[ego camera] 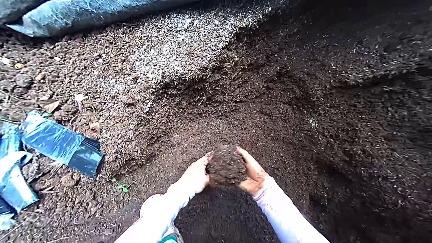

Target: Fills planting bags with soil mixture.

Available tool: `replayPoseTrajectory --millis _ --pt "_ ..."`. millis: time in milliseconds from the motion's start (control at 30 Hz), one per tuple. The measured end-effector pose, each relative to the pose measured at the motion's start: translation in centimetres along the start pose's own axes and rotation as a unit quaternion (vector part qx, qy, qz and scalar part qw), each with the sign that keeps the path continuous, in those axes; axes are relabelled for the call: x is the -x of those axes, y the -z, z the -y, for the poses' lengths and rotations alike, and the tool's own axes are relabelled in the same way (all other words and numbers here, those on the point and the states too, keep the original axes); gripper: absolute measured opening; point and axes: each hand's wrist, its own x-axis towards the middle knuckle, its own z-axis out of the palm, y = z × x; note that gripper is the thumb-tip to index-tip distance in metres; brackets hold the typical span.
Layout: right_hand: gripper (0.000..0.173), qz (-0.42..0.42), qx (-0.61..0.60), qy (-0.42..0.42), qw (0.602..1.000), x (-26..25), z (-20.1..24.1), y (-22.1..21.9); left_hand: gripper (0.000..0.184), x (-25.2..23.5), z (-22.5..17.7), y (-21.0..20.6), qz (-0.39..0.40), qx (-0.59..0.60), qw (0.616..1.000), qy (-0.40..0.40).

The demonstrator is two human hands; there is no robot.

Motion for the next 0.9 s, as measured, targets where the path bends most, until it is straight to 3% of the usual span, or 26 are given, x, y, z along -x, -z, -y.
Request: replayPoseTrajectory --millis 67,133,167,233,267,300,333,433,500,567,633,767,833,900 --pt "0.038 -0.068 0.091 0.051 0.992 0.9 -0.7 -0.5 0.086 0.6 0.2 -0.3 -0.011 -0.035 0.999 -0.008" --pt "0.037 -0.107 0.28 0.131 0.945 1.6 -1.5 -0.8 0.089 0.9 0.6 -0.2 -0.012 -0.067 0.998 0.005" --pt "0.044 -0.111 0.416 0.156 0.889 1.6 -1.9 -0.9 0.088 1.0 0.6 -0.1 -0.012 -0.073 0.997 0.015" --pt "0.049 -0.098 0.653 0.15 0.736 1.4 -3.2 -1.6 0.086 1.2 0.6 -0.1 -0.011 -0.085 0.996 0.018" --pt "0.044 -0.086 0.722 0.139 0.673 0.9 -4.1 -2.0 0.085 1.3 0.7 -0.2 -0.017 -0.083 0.996 0.01" --pt "0.039 -0.076 0.756 0.143 0.635 0.5 -4.8 -2.0 0.085 1.4 1.0 -0.3 -0.028 -0.076 0.997 0.001" --pt "0.036 -0.065 0.763 0.151 0.626 0.5 -5.0 -1.9 0.084 1.6 1.3 -0.3 -0.035 -0.07 0.997 -0.009" --pt "0.037 -0.113 0.701 0.165 0.685 1.0 -2.9 -0.3 0.068 2.2 2.4 -0.1 -0.081 -0.108 0.99 0.029" --pt "0.045 -0.16 0.674 0.103 0.713 0.5 -2.0 1.8 0.058 2.4 1.7 0.3 -0.058 -0.189 0.971 0.133" --pt "0.052 -0.139 0.672 0.001 0.727 -1.0 -2.7 3.3 0.062 2.4 0.7 0.6 -0.015 -0.228 0.952 0.203" --pt "0.045 -0.119 0.688 -0.052 0.714 -1.9 -4.0 3.1 0.061 2.2 -0.1 0.3 -0.003 -0.241 0.945 0.22" --pt "0.044 -0.144 0.772 -0.057 0.617 -0.3 -3.7 0.7 0.054 2.6 -1.0 0.1 -0.006 -0.251 0.95 0.184" --pt "0.042 -0.15 0.788 -0.027 0.596 2.1 -2.4 -0.9 0.054 4.1 -2.3 0.8 -0.019 -0.239 0.958 0.159" --pt "0.039 -0.166 0.782 0.038 0.6 5.0 -1.1 -2.2 0.05 6.2 -4.3 1.5 -0.048 -0.208 0.969 0.122"
